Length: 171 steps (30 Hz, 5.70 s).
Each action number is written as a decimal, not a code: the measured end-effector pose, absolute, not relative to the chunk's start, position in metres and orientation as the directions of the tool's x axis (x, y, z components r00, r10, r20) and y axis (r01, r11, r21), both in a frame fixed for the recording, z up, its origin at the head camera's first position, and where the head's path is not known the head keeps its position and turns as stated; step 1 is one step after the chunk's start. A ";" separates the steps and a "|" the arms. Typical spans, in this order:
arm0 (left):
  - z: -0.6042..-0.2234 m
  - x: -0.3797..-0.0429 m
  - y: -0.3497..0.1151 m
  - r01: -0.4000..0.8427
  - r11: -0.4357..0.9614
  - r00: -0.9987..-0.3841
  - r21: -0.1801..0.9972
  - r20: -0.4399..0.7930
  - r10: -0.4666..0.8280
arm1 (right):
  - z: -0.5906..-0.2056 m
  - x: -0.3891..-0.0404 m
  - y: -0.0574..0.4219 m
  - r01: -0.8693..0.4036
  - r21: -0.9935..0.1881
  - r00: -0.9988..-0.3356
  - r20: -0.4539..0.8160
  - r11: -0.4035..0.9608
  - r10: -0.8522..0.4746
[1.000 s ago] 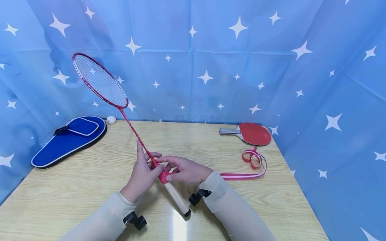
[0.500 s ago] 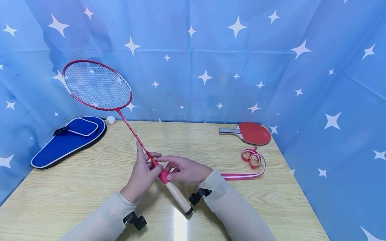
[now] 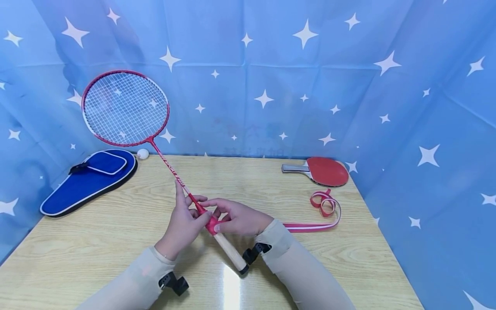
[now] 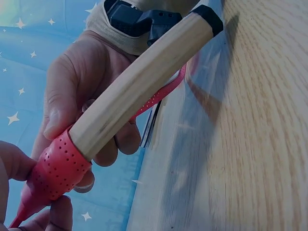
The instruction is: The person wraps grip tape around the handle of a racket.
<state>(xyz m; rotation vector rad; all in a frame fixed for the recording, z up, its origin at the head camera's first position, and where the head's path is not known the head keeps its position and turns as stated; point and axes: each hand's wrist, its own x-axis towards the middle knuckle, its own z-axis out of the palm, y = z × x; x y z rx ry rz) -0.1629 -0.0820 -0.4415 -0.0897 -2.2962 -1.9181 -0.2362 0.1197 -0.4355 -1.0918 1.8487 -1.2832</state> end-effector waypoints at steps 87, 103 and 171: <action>-0.438 -0.162 -0.080 0.114 0.187 -0.991 0.976 0.124 -0.041 | -0.433 -0.237 0.122 -0.261 -0.938 -0.455 -0.088 0.227 -0.886; -0.441 -0.164 -0.082 0.134 0.155 -0.990 0.979 0.139 -0.022 | -0.434 -0.237 0.122 -0.214 -0.957 -0.434 -0.088 0.197 -0.896; -0.440 -0.165 -0.083 0.115 0.175 -0.991 0.978 0.125 -0.048 | -0.433 -0.237 0.122 -0.261 -0.939 -0.428 -0.095 0.224 -0.899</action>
